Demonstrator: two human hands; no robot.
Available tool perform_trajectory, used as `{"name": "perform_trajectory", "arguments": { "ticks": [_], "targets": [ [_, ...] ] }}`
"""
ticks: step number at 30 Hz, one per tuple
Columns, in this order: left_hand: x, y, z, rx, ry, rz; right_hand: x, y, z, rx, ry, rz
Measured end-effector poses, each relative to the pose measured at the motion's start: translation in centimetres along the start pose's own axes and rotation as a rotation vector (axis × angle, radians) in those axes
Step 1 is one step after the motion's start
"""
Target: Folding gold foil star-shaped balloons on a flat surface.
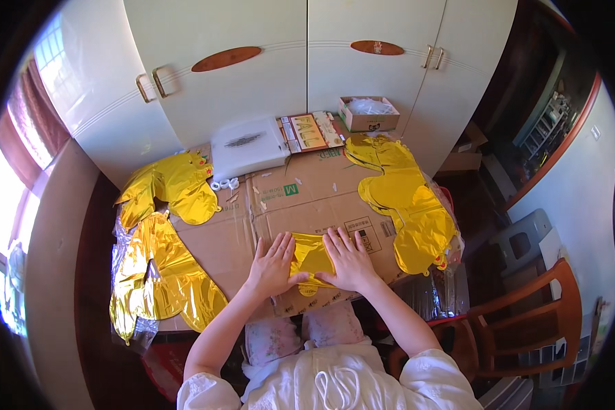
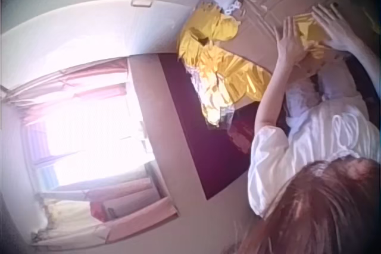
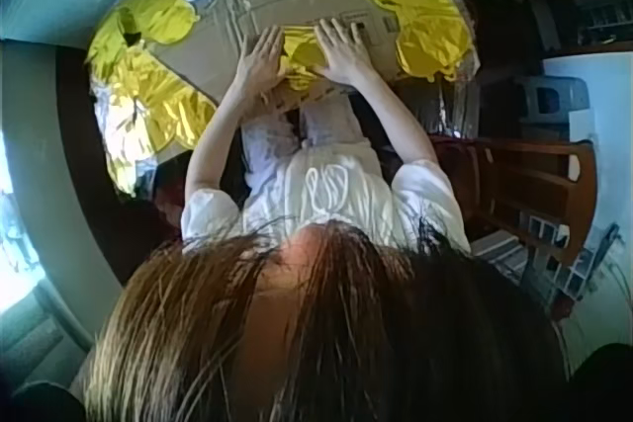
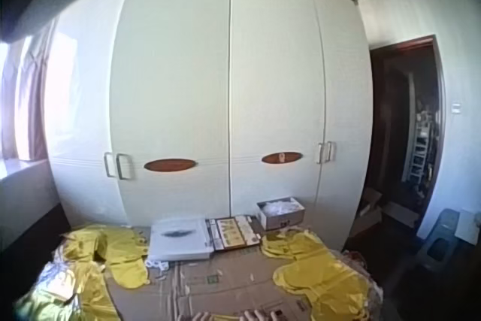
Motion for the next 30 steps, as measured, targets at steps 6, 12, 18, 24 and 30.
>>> {"name": "perform_trajectory", "arguments": {
  "ticks": [6, 12, 18, 24, 30],
  "targets": [
    [1.6, 1.9, 2.4, 0.035, -0.111, 0.040, 0.3, -0.4, 0.2, -0.013, -0.034, -0.057],
    [1.5, -0.6, 4.2, -0.002, -0.126, 0.050, 0.4, -0.2, 0.2, -0.058, 0.010, -0.003],
    [1.2, -0.6, 3.0, 0.016, -0.112, 0.030, 0.0, -0.2, 0.0, -0.043, 0.019, -0.009],
    [0.7, 2.2, -2.2, -0.230, -0.002, 0.035, -0.1, 0.0, 0.1, -0.014, -0.008, -0.077],
    [-1.4, 4.0, -5.3, -0.054, -0.213, 0.045, -0.1, 0.4, -0.2, 0.020, 0.015, -0.043]
  ]
}}
Point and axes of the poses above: each hand's wrist, its own x-axis towards the middle knuckle, its own y-axis out of the back of the hand, z = x × y, the point moved 8 cm from there along x, towards the middle knuckle, and after that the axes turned 10 degrees about y, right-handed, at the moved point
